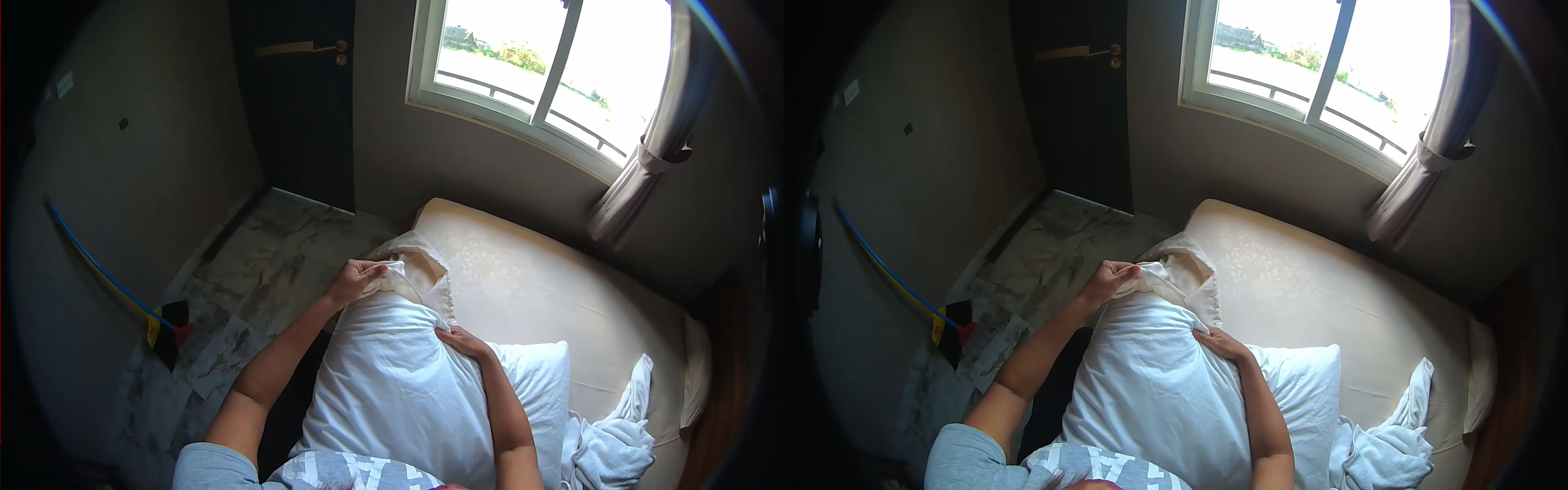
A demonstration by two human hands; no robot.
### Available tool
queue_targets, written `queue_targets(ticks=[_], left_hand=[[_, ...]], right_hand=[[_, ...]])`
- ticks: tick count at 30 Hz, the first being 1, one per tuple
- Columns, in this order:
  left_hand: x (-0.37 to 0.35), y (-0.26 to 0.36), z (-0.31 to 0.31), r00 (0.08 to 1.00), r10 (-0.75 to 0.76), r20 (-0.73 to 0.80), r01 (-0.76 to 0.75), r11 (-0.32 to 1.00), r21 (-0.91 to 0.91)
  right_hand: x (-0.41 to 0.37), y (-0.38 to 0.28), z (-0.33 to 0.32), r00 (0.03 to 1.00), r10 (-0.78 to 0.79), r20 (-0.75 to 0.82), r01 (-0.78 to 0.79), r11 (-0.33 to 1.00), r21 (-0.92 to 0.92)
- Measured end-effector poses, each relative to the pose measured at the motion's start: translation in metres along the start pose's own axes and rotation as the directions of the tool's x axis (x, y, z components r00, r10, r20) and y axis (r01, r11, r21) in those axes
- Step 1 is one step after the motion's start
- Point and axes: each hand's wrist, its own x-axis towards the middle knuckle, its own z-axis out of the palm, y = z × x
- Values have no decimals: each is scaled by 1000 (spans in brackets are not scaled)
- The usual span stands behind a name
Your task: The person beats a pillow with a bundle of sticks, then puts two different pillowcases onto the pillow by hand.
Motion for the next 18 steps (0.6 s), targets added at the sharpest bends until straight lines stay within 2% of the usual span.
queue_targets(ticks=[2,3,4,5,6,8,10,11,12,13,16,17,18], left_hand=[[-19,-3,-20,995,-94,-39,92,994,-65],[-27,-8,-29,991,-112,-70,106,991,-85],[-34,-14,-36,986,-129,-102,118,987,-105],[-40,-20,-41,981,-153,-119,133,979,-157],[-48,-23,-43,979,-146,-140,121,977,-174],[-57,-26,-46,978,-121,-168,85,975,-206],[-62,-33,-51,976,-124,-176,81,969,-234],[-64,-35,-54,976,-125,-178,79,966,-247],[-66,-33,-58,978,-93,-186,64,986,-153],[-68,-29,-61,980,-57,-191,48,997,-55],[-77,-26,-81,975,52,-215,-15,986,168],[-82,-27,-89,972,85,-220,-33,973,228],[-89,-19,-96,968,108,-226,0,902,432]], right_hand=[[25,18,-1,996,-81,-34,73,977,-202],[16,-30,0,999,-28,-24,12,863,-506],[36,-8,-8,972,-230,-51,135,723,-677],[39,-22,-4,947,-301,-109,134,683,-717],[41,-46,2,893,-439,-101,254,675,-693],[61,-70,15,811,-566,-148,398,719,-569],[75,-82,37,803,-588,-94,344,586,-734],[84,-81,47,842,-532,-89,284,578,-765],[95,-77,55,877,-473,-88,226,566,-793],[106,-70,58,880,-444,-168,178,636,-751],[131,-57,59,802,-505,-318,74,614,-786],[133,-60,60,721,-605,-337,82,558,-826],[135,-63,59,678,-664,-317,92,504,-859]])
